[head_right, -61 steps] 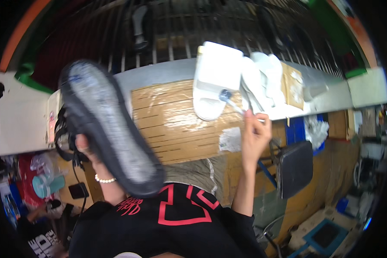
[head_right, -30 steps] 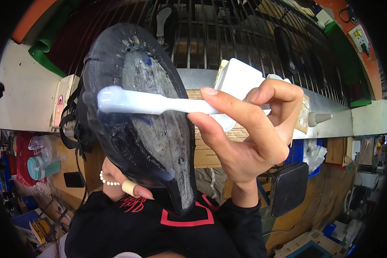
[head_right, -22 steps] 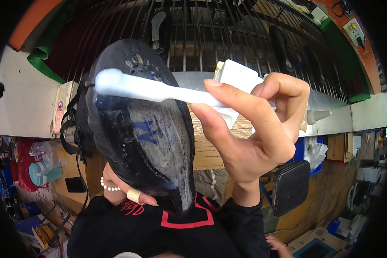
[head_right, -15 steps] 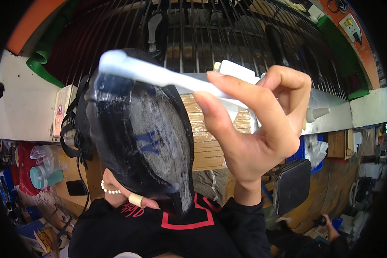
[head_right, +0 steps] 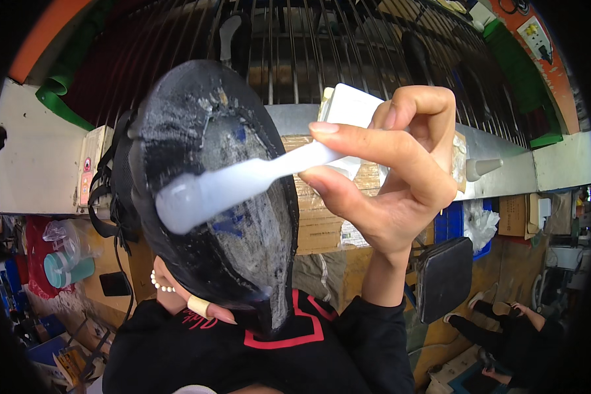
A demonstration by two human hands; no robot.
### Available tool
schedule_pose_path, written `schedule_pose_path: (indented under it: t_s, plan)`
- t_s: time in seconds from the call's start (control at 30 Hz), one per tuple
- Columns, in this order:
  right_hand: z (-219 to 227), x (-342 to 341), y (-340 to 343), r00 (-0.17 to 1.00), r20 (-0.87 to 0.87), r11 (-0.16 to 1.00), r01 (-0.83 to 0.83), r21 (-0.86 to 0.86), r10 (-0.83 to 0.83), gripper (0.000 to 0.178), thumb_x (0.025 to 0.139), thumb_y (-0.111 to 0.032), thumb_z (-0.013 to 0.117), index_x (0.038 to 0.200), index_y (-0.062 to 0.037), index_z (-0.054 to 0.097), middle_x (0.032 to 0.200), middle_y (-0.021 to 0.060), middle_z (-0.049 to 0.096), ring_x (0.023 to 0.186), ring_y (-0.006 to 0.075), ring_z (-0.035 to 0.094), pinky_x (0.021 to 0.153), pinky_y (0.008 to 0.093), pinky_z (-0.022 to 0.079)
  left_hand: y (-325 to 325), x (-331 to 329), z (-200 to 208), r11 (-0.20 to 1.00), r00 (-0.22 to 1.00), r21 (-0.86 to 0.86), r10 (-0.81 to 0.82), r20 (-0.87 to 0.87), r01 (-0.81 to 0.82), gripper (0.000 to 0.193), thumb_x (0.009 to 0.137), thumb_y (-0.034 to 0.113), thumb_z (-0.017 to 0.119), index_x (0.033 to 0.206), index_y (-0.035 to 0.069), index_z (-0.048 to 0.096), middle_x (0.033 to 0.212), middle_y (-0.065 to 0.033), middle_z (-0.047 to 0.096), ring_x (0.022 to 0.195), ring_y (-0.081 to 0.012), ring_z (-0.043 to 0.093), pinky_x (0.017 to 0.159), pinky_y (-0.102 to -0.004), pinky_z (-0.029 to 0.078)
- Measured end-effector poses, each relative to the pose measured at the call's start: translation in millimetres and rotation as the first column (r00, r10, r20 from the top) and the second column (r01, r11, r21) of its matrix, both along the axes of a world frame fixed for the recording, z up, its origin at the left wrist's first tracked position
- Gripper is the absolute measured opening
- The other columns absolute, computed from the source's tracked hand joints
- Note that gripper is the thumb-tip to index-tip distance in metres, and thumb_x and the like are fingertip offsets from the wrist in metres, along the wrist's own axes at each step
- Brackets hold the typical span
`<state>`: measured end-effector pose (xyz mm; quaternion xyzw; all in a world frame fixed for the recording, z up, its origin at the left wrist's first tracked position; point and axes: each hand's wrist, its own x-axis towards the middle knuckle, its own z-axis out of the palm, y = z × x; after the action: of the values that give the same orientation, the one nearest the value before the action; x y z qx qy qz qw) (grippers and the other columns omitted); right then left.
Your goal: The person uses a brush to apply a white cleaning substance to the sole and sides of a black shoe, repeatedly rotating the shoe to cover different areas. The person also wipes the shoe with a white cloth during the process.
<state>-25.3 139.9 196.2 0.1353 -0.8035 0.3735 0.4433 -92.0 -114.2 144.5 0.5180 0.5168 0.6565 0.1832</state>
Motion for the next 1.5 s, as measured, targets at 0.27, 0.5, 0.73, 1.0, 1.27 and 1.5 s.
schedule_pose_path:
  t_s: [0.27, 0.5, 0.73, 1.0, 1.27, 1.5]
  plan:
    - [-4, -2, 15, 0.994, -0.03, 0.99, -0.104, 0.092, 0.108, 0.047, 0.074, -0.049, 0.088, 0.096, -0.0087, 0.08, 0.103, 0.006, 0.04, 0.086, 0.0194, 0.048, 0.073, 0.0301, 0.039, 2, 7, -22, 0.991, 0.954, 0.081, -0.124, 0.271, 0.106, 0.127, 0.044, 0.017, 0.103, 0.149, -0.005, 0.033, 0.136, -0.0143, 0.056, 0.122, -0.023, 0.057, 0.105, -0.0371, 0.045]
    - [4, -3, 25, 0.99, -0.045, 0.968, -0.117, 0.224, 0.13, 0.047, 0.07, -0.05, 0.09, 0.095, -0.0108, 0.081, 0.099, 0.0057, 0.041, 0.084, 0.0207, 0.05, 0.07, 0.0299, 0.039, -9, 18, -23, 1.0, 0.917, 0.027, -0.019, 0.398, 0.01, 0.119, 0.046, 0.013, 0.102, 0.144, -0.005, 0.036, 0.134, -0.0134, 0.057, 0.121, -0.0219, 0.057, 0.103, -0.0358, 0.046]
    - [11, -8, 38, 0.972, -0.025, 0.931, -0.217, 0.292, 0.235, 0.048, 0.062, -0.046, 0.093, 0.094, -0.0136, 0.082, 0.097, 0.0048, 0.04, 0.082, 0.0207, 0.05, 0.066, 0.0283, 0.037, -13, 27, -14, 0.999, 0.868, -0.018, 0.04, 0.495, -0.035, 0.099, 0.05, 0.014, 0.1, 0.131, -0.004, 0.047, 0.125, -0.0118, 0.062, 0.115, -0.0208, 0.061, 0.099, -0.034, 0.048]
    - [5, -5, 41, 0.959, 0.01, 0.924, -0.275, 0.265, 0.283, 0.048, 0.057, -0.042, 0.096, 0.094, -0.0147, 0.082, 0.097, 0.0042, 0.04, 0.082, 0.0204, 0.05, 0.067, 0.0282, 0.038, -22, 41, -13, 0.994, 0.793, -0.063, 0.111, 0.6, -0.092, 0.076, 0.055, 0.015, 0.097, 0.118, -0.003, 0.059, 0.116, -0.0099, 0.067, 0.108, -0.0196, 0.064, 0.094, -0.0319, 0.051]
    - [-3, 4, 37, 0.969, 0.026, 0.943, -0.244, 0.227, 0.244, 0.046, 0.057, -0.043, 0.096, 0.09, -0.0137, 0.083, 0.094, 0.0039, 0.04, 0.081, 0.0203, 0.051, 0.067, 0.0288, 0.038, -32, 52, -2, 0.966, 0.617, -0.167, 0.253, 0.745, -0.196, 0.053, 0.059, 0.016, 0.095, 0.104, -0.002, 0.071, 0.106, -0.008, 0.073, 0.102, -0.0183, 0.068, 0.089, -0.0299, 0.054]
    - [-5, 8, 37, 0.946, 0.095, 0.924, -0.324, 0.203, 0.311, 0.042, 0.064, -0.043, 0.093, 0.09, -0.0117, 0.082, 0.094, 0.0037, 0.041, 0.082, 0.0192, 0.051, 0.069, 0.029, 0.038, -4, 43, -12, 0.939, 0.734, 0.342, -0.207, 0.647, -0.037, 0.095, 0.072, 0.037, 0.089, 0.14, -0.011, 0.042, 0.135, -0.0248, 0.056, 0.122, -0.0362, 0.059, 0.103, -0.0485, 0.048]
